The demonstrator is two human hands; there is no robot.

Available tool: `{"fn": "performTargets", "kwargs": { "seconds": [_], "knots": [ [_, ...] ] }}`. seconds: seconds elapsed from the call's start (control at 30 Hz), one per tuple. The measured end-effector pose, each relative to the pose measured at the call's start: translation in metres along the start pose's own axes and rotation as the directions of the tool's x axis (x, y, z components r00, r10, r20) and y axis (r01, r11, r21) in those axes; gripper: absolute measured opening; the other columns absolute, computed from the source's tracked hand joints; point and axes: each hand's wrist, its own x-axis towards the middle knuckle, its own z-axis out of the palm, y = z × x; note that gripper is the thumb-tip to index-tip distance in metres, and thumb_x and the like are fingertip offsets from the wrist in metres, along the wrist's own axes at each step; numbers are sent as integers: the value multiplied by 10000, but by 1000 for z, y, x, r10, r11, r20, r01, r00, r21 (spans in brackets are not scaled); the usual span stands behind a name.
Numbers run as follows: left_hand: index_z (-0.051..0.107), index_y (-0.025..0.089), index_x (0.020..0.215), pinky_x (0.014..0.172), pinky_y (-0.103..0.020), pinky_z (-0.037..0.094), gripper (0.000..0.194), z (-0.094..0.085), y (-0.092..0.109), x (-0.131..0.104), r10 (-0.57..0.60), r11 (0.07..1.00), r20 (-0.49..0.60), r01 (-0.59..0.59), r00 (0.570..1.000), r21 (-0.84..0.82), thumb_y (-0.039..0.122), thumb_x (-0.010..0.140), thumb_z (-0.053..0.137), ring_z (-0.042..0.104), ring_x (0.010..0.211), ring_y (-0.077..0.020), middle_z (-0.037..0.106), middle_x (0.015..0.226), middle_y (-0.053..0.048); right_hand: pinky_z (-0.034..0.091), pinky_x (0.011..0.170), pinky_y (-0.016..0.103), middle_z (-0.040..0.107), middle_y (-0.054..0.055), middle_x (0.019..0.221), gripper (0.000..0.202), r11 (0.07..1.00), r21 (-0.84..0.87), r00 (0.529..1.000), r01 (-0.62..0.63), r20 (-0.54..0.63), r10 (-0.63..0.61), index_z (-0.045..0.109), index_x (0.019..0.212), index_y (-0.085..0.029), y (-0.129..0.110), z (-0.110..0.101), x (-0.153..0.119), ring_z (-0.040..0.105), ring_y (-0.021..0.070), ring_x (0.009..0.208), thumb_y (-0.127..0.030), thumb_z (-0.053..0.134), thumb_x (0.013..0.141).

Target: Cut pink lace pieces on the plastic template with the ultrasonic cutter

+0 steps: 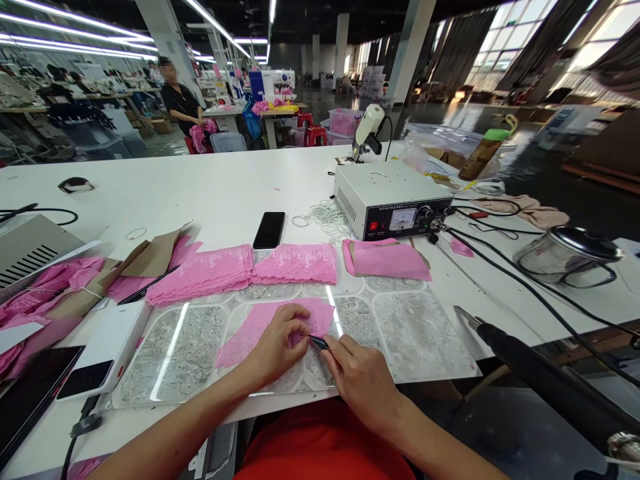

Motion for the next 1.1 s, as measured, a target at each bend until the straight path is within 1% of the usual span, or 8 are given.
{"fn": "performTargets", "kwargs": {
  "seconds": [0.53,0.63,0.73,0.8,0.9,0.97,1.03,1.1],
  "knots": [
    [620,172,692,887,-378,505,194,1,-3,0,0,1000,-10,0,1000,0,-22,683,615,572,1034,-221,625,1034,-72,483,517,237,693,53,746,293,999,52,1000,-1,-14,2,668,1092,-130,-1,5,-3,658,135,579,-229,413,985],
    [626,170,702,895,-379,502,178,0,-2,0,-3,1000,-3,3,1000,-2,-9,697,631,569,1043,-222,623,1042,-73,490,523,237,685,42,732,281,992,127,999,-15,-26,18,658,1104,-135,1,2,-3,653,132,577,-226,422,982],
    [647,174,741,893,-371,505,148,-1,-2,-1,-5,1000,10,5,1000,-2,26,732,653,568,1056,-222,619,1058,-73,523,587,225,697,42,786,273,958,270,994,-93,-37,107,635,1140,-159,6,-4,-2,672,128,649,-234,427,980],
    [657,178,758,892,-365,506,134,-2,-2,-1,-1,1000,20,2,1000,-2,44,754,655,569,1056,-220,618,1064,-72,534,610,224,706,46,837,251,916,351,979,-192,7,202,629,1123,-181,11,-9,-3,675,130,688,-277,454,969],
    [663,181,761,908,-371,500,133,-3,-3,-2,8,1000,36,-8,999,-2,57,789,627,571,1056,-218,617,1075,-72,542,614,249,713,42,876,235,862,382,943,-333,132,306,619,1060,-201,19,-10,-4,674,153,702,-354,584,885],
    [667,182,769,921,-383,494,138,-4,-5,-1,14,1000,45,-14,999,-1,71,819,602,571,1060,-220,615,1084,-75,551,681,273,722,46,955,300,850,373,926,-372,206,315,596,1112,-209,20,-6,-3,691,175,774,-313,628,832],
    [668,181,780,923,-394,492,137,-4,-6,-1,21,1000,52,-22,998,1,89,841,587,570,1060,-224,612,1088,-80,536,756,293,717,61,1051,368,863,359,926,-357,256,276,572,1182,-209,20,1,3,693,193,867,-246,602,817],
    [663,182,792,924,-402,491,144,-5,-6,0,37,999,59,-37,998,3,92,853,568,568,1060,-225,610,1086,-81,498,720,285,723,64,981,259,886,325,923,-330,309,230,619,1079,-196,18,8,12,676,189,827,-213,546,831]
  ]
}}
